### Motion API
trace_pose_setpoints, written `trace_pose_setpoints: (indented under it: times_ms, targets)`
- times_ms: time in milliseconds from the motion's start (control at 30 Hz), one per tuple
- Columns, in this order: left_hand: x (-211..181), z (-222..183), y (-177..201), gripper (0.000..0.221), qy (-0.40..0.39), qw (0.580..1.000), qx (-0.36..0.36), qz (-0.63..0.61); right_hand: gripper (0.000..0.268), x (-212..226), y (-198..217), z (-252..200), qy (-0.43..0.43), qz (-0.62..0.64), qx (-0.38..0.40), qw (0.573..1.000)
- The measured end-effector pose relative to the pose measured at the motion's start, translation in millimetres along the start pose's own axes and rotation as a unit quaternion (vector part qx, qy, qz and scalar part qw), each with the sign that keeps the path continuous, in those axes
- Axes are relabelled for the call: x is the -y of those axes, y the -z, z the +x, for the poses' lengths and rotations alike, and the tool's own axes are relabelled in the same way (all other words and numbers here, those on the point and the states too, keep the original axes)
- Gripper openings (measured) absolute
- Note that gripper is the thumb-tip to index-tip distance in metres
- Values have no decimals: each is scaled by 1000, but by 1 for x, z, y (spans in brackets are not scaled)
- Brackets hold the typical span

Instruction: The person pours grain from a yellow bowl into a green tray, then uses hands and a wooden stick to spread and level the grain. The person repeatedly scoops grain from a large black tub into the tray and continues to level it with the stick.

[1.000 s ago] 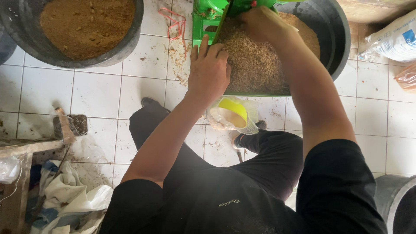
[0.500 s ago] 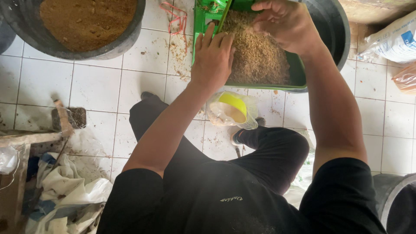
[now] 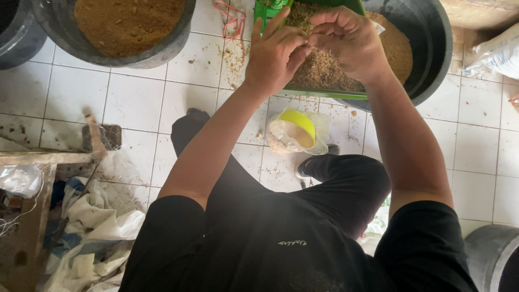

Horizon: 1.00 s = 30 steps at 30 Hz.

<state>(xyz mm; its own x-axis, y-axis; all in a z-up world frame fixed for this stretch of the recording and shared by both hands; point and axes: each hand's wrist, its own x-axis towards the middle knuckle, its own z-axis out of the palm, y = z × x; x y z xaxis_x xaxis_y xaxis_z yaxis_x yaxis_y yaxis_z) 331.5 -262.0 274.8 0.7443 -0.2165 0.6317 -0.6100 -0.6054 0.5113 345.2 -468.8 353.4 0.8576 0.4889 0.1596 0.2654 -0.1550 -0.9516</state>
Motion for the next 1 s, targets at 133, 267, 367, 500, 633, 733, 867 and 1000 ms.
trace_pose_setpoints:
  times_ms: [133, 267, 367, 500, 633, 733, 867, 1000]
  targets:
    - [6, -2, 0, 11, 21, 997, -41, -65, 21, -1, 3, -2, 8, -38, -22, 999]
    - [7, -6, 12, 10, 0, 995, -64, -72, 14, -1, 18, 1, 15, -273, -54, 960]
    - [13, -18, 33, 9, -24, 996, -89, -3, 18, -10, 33, 18, 65, -493, -3, 867]
    - [49, -62, 80, 7, 35, 992, -118, -35, 35, -47, 40, 66, -48, -467, 86, 879]
    - [105, -150, 132, 14, 218, 969, -120, 10, 36, -100, 37, 120, -120, -540, 200, 809]
    - [141, -245, 161, 16, 446, 889, -92, 53, 37, -122, 31, 135, -121, -584, 251, 763]
    - [153, -375, 180, 30, 665, 733, -42, 134, 41, -97, 37, 118, -237, -563, 241, 754]
    - [110, -464, 180, 42, 626, 706, 133, 305, 50, -36, 49, 89, -266, -543, 230, 762]
